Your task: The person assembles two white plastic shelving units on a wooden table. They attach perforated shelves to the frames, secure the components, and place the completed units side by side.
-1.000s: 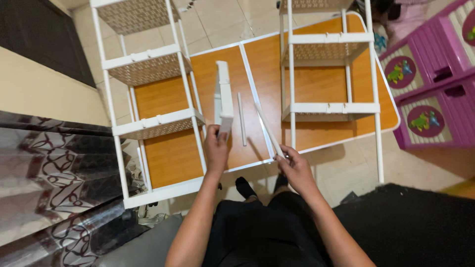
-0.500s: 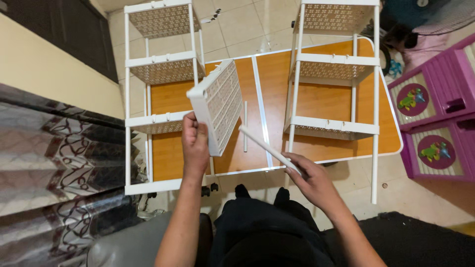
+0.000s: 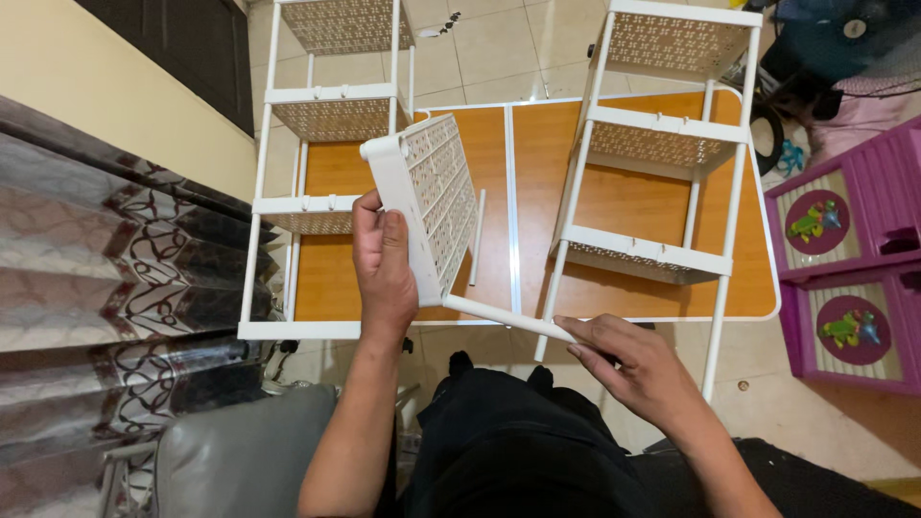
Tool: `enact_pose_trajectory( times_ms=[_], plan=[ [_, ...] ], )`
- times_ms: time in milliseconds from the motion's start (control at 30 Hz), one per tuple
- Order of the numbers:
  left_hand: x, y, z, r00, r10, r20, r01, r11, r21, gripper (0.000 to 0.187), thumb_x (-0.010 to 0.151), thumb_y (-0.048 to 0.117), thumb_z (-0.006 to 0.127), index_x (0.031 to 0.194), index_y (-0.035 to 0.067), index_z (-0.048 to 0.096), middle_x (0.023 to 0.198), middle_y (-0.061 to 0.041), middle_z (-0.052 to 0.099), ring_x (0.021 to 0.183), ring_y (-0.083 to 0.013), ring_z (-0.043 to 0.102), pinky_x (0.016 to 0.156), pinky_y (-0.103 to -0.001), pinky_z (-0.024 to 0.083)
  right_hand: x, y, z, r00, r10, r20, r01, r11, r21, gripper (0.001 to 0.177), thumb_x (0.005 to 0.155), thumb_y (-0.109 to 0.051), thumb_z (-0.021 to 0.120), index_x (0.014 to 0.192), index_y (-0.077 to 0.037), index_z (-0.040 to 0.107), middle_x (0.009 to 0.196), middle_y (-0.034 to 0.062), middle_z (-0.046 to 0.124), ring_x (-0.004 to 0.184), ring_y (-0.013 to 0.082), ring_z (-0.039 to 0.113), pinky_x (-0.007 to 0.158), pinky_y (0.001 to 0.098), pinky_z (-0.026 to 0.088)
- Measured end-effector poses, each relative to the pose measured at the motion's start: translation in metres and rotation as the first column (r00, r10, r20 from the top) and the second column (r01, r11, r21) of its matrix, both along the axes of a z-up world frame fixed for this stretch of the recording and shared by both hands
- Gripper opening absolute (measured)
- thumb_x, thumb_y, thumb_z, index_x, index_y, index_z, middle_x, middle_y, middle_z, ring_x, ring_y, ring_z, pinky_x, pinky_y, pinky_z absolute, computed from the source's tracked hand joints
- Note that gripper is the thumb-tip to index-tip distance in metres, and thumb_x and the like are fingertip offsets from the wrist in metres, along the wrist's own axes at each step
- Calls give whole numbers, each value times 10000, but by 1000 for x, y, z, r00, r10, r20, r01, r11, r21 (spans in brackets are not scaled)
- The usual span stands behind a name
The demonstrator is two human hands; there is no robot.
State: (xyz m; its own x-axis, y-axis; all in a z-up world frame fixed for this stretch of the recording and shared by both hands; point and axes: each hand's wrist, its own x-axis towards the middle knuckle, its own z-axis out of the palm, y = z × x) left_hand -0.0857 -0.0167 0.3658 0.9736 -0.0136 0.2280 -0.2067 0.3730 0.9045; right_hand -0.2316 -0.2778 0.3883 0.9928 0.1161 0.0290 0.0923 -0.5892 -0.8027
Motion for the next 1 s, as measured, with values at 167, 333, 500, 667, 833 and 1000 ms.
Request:
enact_pose_trajectory(
  times_ms=[167,333,500,667,833,1000],
  plan=[
    [-14,-6,5,999,-25,-37,27,999,38,326,1139,239,503,1381,27,456,1219,-82,664,1092,-99,600,987,-278,501,0,-12,9,996,80,46,-79,996,-32,404,845,-106,755,1248,-109,732,752,77,615,597,186,604,552,339,490],
    [-23,-16,7,997,-72,-28,71,997,-16,328,1128,237,519,1372,23,469,1208,-70,674,1069,-96,613,957,-275,518,-2,-26,27,987,150,52,-144,983,-117,435,836,-111,747,1270,-137,720,768,66,646,557,209,613,525,375,487],
    [-32,-27,11,996,-73,-54,77,994,75,332,1124,223,522,1381,20,473,1175,-70,686,1051,-76,608,932,-245,498,1,-40,43,951,297,82,-260,916,-304,511,814,-122,724,1321,-149,669,858,55,675,588,221,665,528,400,510],
    [-42,-38,20,989,-135,-60,143,975,169,289,1136,220,504,1350,26,481,1095,-40,665,971,-59,577,875,-231,483,3,-50,50,924,380,45,-305,802,-514,577,819,-157,731,1392,-187,667,856,76,660,531,277,630,484,423,505],
    [-58,-51,26,976,-195,-93,208,966,152,285,1137,240,486,1334,35,470,1070,-19,644,966,-49,564,873,-219,478,-1,-68,40,916,398,-49,-387,844,-372,551,823,-145,711,1370,-140,645,879,76,688,561,264,654,515,410,519],
    [-71,-61,21,968,-210,-135,228,964,135,266,1143,232,488,1318,32,478,1013,-16,635,913,-44,539,831,-214,459,0,-93,8,860,508,-40,-510,855,-97,467,911,-143,652,1368,-46,637,794,102,668,659,268,650,597,378,515]
  ],
)
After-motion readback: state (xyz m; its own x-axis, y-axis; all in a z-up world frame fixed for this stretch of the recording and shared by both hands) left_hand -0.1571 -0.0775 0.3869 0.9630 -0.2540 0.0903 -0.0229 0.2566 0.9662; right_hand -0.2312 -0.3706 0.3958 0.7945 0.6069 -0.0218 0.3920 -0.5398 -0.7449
